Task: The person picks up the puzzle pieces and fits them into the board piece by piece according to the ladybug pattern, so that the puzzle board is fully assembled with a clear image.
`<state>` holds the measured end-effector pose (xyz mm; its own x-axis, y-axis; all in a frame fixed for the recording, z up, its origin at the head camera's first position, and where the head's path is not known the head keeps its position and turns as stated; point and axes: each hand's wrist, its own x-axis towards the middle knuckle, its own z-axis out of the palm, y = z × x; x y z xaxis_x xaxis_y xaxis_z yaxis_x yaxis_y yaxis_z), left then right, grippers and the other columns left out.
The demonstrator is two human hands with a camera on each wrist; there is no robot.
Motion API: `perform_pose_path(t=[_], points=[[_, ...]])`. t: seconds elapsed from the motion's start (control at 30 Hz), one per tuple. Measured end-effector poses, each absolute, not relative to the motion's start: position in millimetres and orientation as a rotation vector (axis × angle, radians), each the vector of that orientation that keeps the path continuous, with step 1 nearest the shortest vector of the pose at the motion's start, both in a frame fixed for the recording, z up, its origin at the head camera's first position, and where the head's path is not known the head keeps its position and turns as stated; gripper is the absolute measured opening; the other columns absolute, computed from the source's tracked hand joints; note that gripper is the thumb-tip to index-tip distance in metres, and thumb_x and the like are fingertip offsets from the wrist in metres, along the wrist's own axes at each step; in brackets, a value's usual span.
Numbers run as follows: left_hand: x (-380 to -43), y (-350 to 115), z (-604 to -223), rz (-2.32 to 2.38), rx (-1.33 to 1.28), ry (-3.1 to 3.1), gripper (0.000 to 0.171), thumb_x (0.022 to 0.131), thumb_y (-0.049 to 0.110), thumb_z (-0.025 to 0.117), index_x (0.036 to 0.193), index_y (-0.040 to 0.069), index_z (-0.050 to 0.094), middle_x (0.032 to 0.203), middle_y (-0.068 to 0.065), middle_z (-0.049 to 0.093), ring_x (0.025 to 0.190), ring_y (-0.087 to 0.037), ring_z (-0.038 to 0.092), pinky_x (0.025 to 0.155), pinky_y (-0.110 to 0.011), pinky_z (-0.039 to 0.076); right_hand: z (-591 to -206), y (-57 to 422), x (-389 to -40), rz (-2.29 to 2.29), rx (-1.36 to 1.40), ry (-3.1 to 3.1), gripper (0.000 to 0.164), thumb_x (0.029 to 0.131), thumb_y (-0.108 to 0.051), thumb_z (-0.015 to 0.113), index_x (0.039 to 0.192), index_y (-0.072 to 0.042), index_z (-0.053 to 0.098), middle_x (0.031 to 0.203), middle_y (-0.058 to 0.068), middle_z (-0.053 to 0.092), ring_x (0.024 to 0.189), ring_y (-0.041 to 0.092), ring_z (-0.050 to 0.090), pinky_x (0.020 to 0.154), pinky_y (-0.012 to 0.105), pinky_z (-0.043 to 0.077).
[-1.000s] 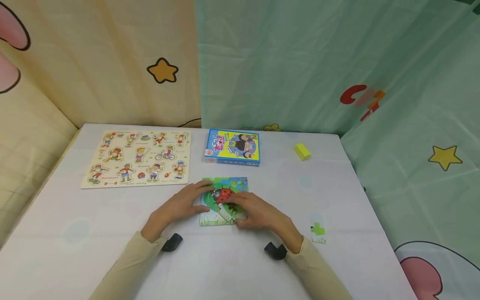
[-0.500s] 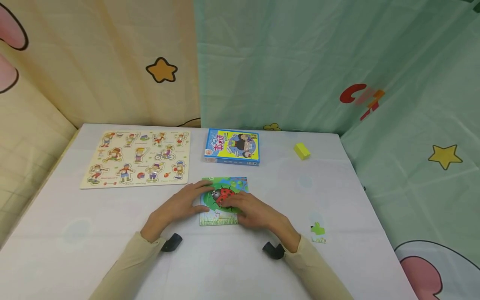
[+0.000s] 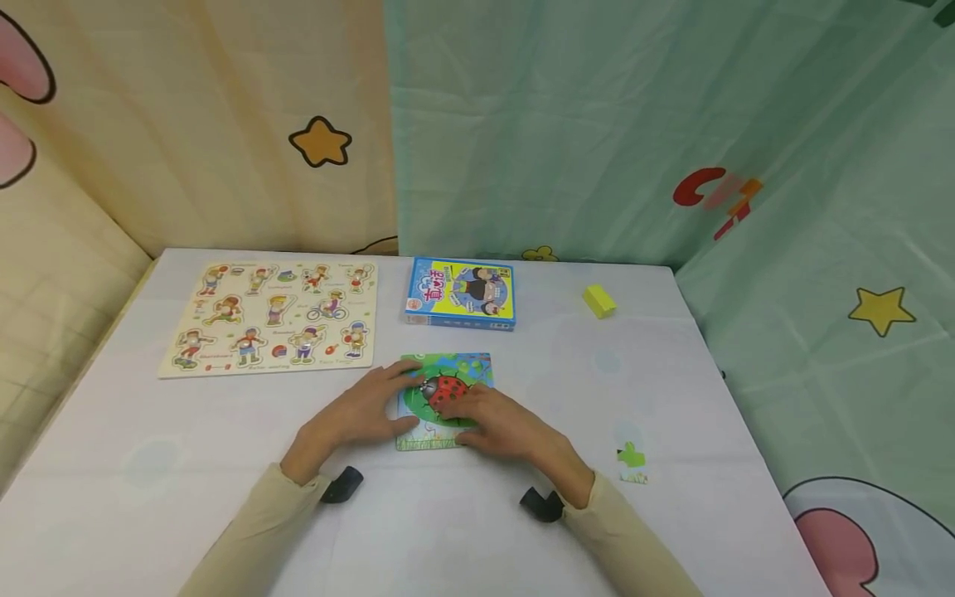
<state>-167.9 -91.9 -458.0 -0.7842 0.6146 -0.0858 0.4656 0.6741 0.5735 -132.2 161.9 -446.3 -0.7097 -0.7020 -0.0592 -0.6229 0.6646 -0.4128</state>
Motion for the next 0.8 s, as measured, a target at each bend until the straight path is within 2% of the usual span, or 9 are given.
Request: perform_pose_path(t=[0.1,0.2,0.6,0.8], points=[[-166,-88,-460,0.762,0.85,2.655,0.071,0.085,0.048,0.075,0.143,0.012,0.055,0.158,-0.005,0.04,0.144,-0.038,0.039,0.117,-0.057,0.036,-447,163,-131,-0.526,-1.094,2.67,0.036,0.094,-0.022,0.072,0.129,-0.014,0.069,0.133,-0.005,0.067,0.122,0.016,0.058,0.106,0.031,0.049],[-163,-84,-460,0.711,0.86,2.708,0.078,0.083,0.053,0.076,0.144,0.012,0.053,0.158,-0.007,0.04,0.142,-0.038,0.041,0.116,-0.056,0.037,-447,163,-129,-0.486,-1.131,2.678,0.035,0.095,-0.022,0.07,0.129,-0.014,0.069,0.137,-0.005,0.064,0.124,0.017,0.057,0.105,0.031,0.049],[-158,-82,-457,0.689,0.909,2.733,0.073,0.086,0.042,0.077,0.143,0.006,0.05,0.157,-0.012,0.039,0.142,-0.035,0.041,0.12,-0.055,0.032,-443,161,-121,-0.325,-1.164,2.735,0.038,0.097,-0.02,0.066,0.135,-0.016,0.065,0.142,-0.007,0.06,0.116,0.017,0.056,0.1,0.027,0.051],[-159,-83,-457,0.705,0.923,2.727,0.073,0.086,0.041,0.077,0.143,0.005,0.05,0.156,-0.013,0.039,0.143,-0.035,0.04,0.12,-0.056,0.03,-443,160,-120,-0.288,-1.167,2.752,0.038,0.097,-0.019,0.067,0.135,-0.016,0.065,0.144,-0.006,0.059,0.124,0.018,0.055,0.107,0.03,0.049]])
